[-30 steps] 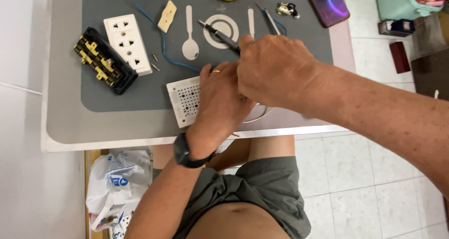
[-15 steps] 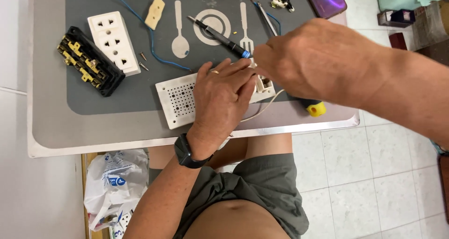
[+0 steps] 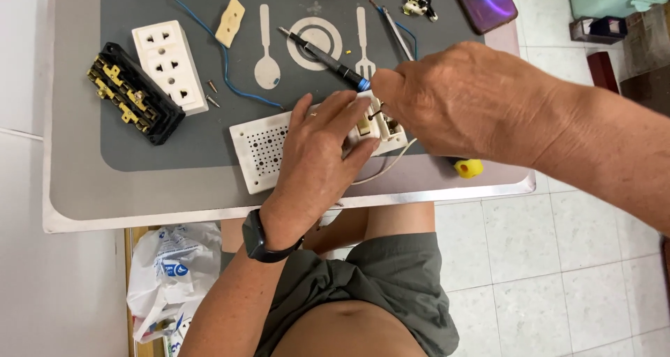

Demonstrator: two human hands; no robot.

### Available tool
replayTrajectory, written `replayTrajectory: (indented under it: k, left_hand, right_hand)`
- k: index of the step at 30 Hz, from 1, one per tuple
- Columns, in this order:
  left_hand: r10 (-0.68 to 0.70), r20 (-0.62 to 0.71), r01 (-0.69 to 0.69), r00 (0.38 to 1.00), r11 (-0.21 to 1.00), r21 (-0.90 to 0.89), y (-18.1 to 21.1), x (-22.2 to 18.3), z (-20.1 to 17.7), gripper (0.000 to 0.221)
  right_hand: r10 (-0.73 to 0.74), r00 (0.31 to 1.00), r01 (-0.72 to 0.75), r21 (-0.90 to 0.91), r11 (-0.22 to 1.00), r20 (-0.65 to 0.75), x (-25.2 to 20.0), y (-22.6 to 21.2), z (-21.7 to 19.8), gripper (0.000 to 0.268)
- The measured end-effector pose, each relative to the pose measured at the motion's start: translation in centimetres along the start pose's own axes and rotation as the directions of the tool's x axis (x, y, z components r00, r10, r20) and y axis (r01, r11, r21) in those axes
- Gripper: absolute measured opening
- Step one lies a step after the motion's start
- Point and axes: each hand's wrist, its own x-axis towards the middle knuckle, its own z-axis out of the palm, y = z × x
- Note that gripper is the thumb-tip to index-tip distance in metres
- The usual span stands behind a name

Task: Disassembling and inspecting an electrical outlet component using a screwdriver and pliers on a work mat.

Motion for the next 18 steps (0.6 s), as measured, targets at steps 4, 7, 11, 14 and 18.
replayTrajectory:
  k: [4,7,11,14,18]
  left_hand:
    - [-0.027,0.013,0.027,1.000,1.000,0.006,-0.5,-0.1,0.4,0.063]
    - [-0.027,-0.002,0.027,1.000,0.999,-0.017,-0.4,-0.1,0.3,0.066]
    - [-0.032,0.005,0.032,0.999,0.999,-0.015,-0.4,-0.1,0.4,0.066]
    - [-0.028,0.004,0.028,1.000,1.000,-0.003,-0.4,-0.2,0.2,0.066]
    - [-0.019,0.003,0.019,1.000,1.000,0.004,-0.4,0.0,0.0,0.066]
  right_hand:
    - [0.097,0.995,-0.089,0.199,0.976,-0.026,0.2,-0.1,0.5,0.019]
    - [0.163,0.986,-0.168,0.215,0.962,0.040,0.0,0.0,1.0,0.031]
    - [0.219,0.975,-0.199,0.288,0.937,-0.040,-0.9,-0.3,1.0,0.025]
    - [0.195,0.976,-0.160,0.296,0.942,-0.093,-1.3,-0.3,1.0,0.024]
    - [0.201,0.976,-0.170,0.290,0.942,-0.084,-0.5,-0.4,0.6,0.025]
